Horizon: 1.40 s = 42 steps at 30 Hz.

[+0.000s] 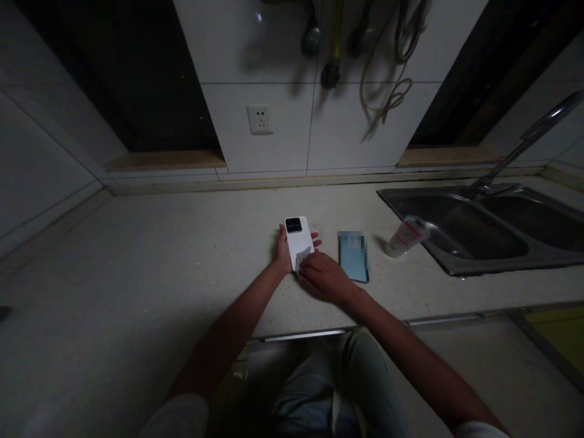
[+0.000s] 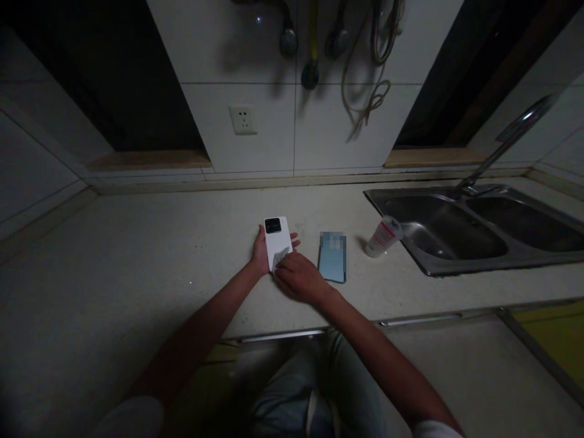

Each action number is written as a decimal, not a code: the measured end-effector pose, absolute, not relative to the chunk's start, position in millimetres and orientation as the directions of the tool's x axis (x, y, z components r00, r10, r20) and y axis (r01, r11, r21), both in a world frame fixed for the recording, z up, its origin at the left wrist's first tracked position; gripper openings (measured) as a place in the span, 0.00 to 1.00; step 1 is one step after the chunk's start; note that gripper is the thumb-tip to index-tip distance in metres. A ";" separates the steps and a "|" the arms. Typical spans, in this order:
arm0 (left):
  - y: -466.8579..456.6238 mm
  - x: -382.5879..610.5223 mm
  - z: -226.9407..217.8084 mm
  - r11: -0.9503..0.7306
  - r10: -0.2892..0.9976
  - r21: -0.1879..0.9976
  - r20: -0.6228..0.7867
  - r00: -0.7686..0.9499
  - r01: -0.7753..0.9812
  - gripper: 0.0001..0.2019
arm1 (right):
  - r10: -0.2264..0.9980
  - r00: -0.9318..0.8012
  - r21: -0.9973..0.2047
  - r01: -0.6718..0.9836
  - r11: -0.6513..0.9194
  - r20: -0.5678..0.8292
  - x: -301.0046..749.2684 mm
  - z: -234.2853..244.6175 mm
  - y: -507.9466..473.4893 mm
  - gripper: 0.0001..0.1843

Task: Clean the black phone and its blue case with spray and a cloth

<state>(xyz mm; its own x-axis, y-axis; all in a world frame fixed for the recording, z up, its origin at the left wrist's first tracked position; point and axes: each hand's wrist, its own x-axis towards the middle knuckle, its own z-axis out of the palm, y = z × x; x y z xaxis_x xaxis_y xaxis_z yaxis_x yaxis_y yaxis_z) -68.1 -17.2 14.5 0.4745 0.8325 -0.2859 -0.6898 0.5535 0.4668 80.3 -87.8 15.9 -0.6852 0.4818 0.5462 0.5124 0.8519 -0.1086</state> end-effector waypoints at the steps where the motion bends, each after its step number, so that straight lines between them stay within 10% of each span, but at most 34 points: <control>1: -16.5 -68.5 14.4 0.551 0.835 0.458 -0.284 0.472 -0.698 0.49 | 0.486 -0.685 -0.098 0.523 0.847 0.542 85.1 14.5 -89.8 0.13; 24: -13.1 -69.3 8.1 0.584 0.812 0.405 -0.277 0.514 -0.704 0.43 | 0.638 -0.570 -0.138 0.680 0.720 0.518 101.6 15.7 -83.7 0.08; 42: -17.8 -64.3 11.1 0.652 0.755 0.501 -0.357 0.550 -0.569 0.35 | 0.797 -0.056 -0.641 0.562 0.523 0.601 98.0 46.2 -37.8 0.12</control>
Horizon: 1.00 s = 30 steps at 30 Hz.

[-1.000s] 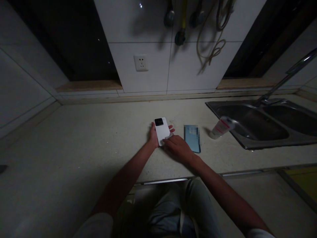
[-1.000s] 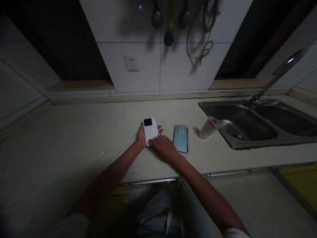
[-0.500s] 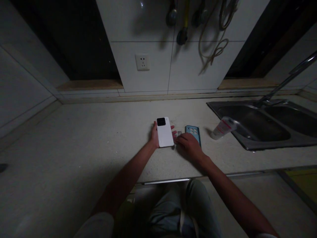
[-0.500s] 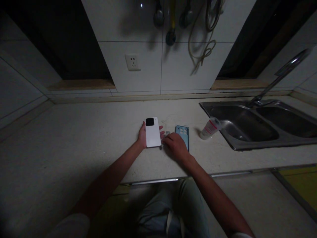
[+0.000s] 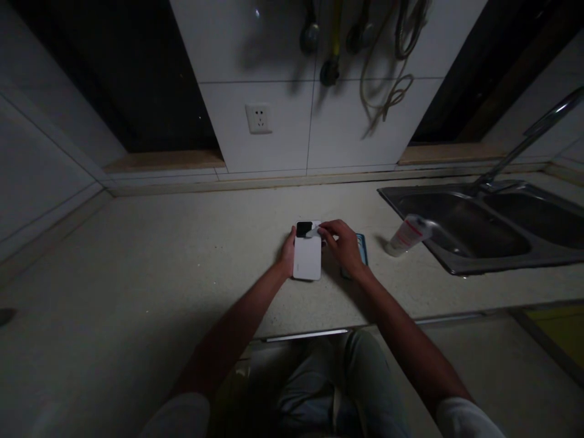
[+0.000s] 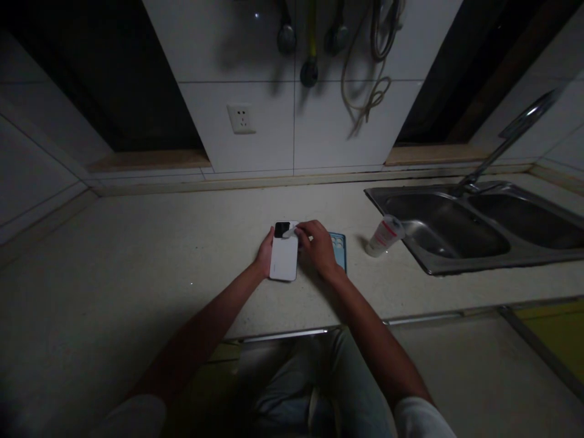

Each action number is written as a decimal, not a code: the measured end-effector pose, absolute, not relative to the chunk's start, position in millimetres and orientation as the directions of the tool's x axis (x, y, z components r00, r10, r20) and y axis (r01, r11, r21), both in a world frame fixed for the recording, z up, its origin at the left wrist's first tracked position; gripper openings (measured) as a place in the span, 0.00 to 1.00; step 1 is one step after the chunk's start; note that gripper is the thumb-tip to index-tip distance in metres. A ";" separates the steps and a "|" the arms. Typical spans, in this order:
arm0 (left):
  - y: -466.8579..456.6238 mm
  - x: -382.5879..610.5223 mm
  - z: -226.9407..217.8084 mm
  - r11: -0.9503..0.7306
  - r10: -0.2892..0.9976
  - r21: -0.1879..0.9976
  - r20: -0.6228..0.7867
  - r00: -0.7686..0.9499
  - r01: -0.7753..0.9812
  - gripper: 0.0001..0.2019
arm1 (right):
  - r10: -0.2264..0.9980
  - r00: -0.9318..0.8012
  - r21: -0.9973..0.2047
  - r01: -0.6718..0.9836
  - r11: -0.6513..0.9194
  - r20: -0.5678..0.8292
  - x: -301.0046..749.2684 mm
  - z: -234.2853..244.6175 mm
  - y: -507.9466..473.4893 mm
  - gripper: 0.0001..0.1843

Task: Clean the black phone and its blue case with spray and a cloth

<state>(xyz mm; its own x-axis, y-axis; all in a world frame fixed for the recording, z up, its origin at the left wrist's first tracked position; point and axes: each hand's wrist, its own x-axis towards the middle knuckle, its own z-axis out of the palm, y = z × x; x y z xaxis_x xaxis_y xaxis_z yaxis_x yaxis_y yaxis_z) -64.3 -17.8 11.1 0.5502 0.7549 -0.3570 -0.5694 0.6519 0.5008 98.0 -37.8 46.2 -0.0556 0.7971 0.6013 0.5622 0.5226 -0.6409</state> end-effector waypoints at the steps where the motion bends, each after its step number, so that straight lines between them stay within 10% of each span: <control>1: -17.1 -64.5 10.3 0.654 0.754 0.503 -0.373 0.541 -0.565 0.35 | 0.807 -0.048 -0.653 0.560 0.510 0.589 97.5 44.7 -37.7 0.12; 17: -15.9 -65.5 9.9 0.603 0.795 0.487 -0.299 0.528 -0.631 0.36 | 0.807 -0.450 -0.589 0.554 0.589 0.383 102.1 11.1 -137.8 0.09; 30: -23.7 -66.0 15.9 0.612 0.790 0.370 -0.238 0.565 -0.699 0.30 | 0.959 0.114 -0.959 0.155 0.239 0.258 114.8 12.5 -145.2 0.05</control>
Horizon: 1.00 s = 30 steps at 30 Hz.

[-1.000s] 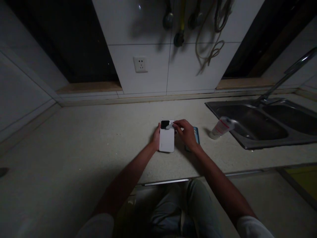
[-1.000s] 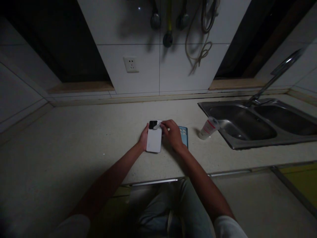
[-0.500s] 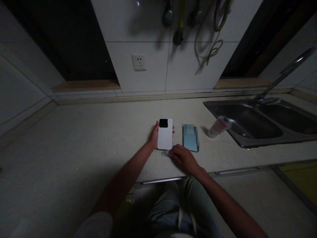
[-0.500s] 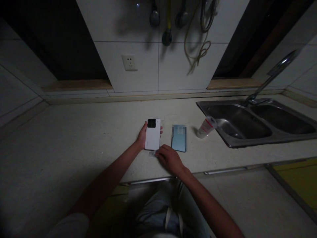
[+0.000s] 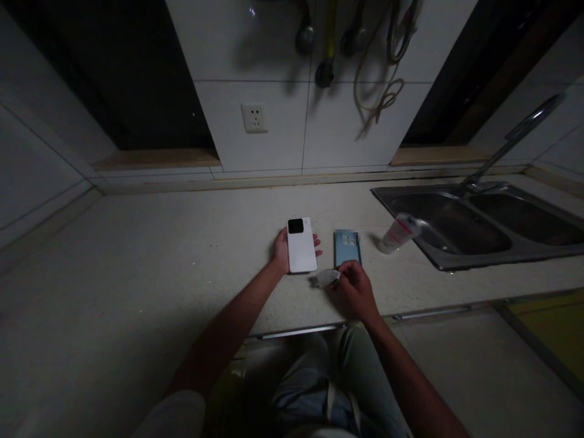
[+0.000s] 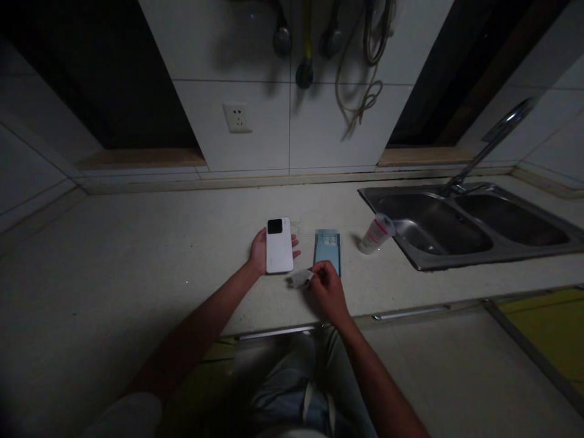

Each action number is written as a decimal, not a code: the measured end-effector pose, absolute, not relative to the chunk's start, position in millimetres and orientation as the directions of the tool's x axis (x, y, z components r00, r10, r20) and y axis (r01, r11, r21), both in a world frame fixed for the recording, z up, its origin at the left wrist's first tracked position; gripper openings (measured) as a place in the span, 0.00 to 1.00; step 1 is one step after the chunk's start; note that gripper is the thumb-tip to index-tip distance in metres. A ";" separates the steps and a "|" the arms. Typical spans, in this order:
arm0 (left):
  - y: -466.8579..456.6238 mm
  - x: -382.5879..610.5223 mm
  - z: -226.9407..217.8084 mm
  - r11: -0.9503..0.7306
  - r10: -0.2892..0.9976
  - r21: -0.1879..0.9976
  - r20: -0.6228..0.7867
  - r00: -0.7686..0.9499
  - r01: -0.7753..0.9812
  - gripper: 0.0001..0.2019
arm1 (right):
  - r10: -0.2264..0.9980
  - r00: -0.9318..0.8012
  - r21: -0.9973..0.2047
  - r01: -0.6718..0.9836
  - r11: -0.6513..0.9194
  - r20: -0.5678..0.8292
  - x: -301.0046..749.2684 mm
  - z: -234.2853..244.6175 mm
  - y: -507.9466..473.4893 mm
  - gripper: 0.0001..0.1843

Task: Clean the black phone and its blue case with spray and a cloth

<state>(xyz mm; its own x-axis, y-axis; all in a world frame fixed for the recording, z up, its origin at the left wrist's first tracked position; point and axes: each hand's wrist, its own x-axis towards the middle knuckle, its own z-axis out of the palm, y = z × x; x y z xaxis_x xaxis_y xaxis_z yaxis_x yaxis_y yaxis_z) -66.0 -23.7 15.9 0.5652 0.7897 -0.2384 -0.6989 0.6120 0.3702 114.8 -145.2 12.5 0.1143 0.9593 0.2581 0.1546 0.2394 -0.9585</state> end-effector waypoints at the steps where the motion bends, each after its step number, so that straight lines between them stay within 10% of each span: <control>1: -24.5 -66.8 16.7 0.608 0.793 0.361 -0.230 0.564 -0.707 0.28 | 0.956 0.144 -0.959 0.160 0.233 0.256 117.9 12.0 -144.8 0.03; 13: -22.8 -72.1 24.5 0.532 0.843 0.458 -0.207 0.497 -0.712 0.21 | 0.930 0.276 -0.921 0.366 0.132 0.243 148.7 35.0 -125.4 0.14; 24: -28.2 -64.7 22.2 0.532 0.840 0.490 -0.205 0.502 -0.690 0.19 | 0.834 0.295 -0.314 0.937 -0.155 0.467 204.8 31.6 -118.8 0.19; 30: -23.9 -64.6 16.7 0.554 0.829 0.497 -0.253 0.499 -0.668 0.18 | 0.841 0.214 -0.354 0.935 -0.029 0.498 188.3 25.0 -122.7 0.20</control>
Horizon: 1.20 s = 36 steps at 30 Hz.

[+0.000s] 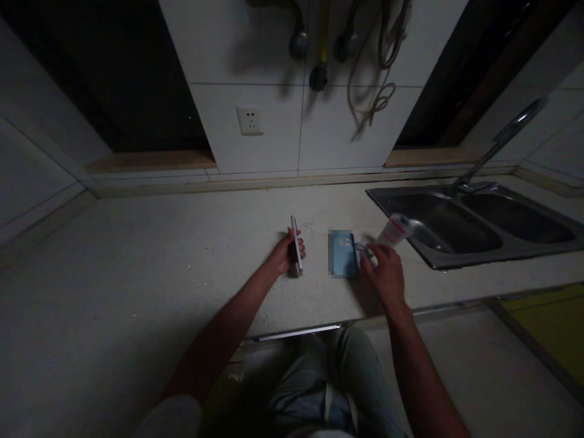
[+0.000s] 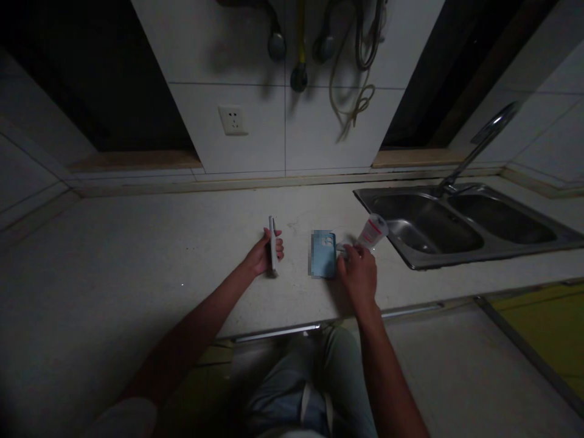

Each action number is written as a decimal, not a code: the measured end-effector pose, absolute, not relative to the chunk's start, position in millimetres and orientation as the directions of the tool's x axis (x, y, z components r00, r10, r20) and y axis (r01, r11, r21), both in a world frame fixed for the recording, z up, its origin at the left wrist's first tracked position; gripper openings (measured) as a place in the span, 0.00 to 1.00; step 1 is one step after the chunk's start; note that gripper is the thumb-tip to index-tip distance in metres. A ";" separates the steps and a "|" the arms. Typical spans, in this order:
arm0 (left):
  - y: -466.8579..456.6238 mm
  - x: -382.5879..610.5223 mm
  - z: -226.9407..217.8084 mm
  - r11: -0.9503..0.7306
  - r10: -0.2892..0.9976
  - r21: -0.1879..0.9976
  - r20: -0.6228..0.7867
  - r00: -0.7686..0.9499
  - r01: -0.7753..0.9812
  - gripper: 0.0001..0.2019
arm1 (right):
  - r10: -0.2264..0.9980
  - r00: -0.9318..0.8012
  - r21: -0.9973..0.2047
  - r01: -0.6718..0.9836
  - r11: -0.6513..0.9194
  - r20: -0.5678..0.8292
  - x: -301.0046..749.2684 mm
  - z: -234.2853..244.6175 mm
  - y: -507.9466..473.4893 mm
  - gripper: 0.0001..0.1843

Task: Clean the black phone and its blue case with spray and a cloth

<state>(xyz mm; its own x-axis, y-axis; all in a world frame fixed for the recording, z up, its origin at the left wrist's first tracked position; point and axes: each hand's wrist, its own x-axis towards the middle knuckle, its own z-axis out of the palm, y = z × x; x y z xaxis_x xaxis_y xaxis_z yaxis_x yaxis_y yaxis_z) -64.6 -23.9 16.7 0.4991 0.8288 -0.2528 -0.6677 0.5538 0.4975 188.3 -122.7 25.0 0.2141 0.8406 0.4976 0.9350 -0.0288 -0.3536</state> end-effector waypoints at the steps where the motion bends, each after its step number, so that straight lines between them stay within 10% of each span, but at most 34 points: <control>1: -22.9 -65.1 15.9 0.549 0.833 0.517 -0.274 0.481 -0.657 0.17 | 0.865 0.205 -0.374 0.927 -0.021 0.459 184.8 24.6 -122.3 0.19; 11: -23.8 -61.0 12.1 0.417 0.901 0.679 -0.218 0.376 -0.604 0.14 | 0.978 0.191 -0.303 0.940 -0.157 0.087 175.5 21.6 -101.7 0.16; 27: -8.8 -69.3 2.5 0.582 0.807 0.605 -0.347 0.478 -0.543 0.03 | 0.997 0.058 -0.861 0.504 -0.066 -0.042 149.1 6.9 -65.5 0.24; 36: -9.4 -79.1 5.6 0.282 0.922 0.936 -0.203 0.331 -0.211 0.13 | 0.989 -0.037 -0.989 0.054 -0.141 -0.143 147.5 -3.5 -53.6 0.23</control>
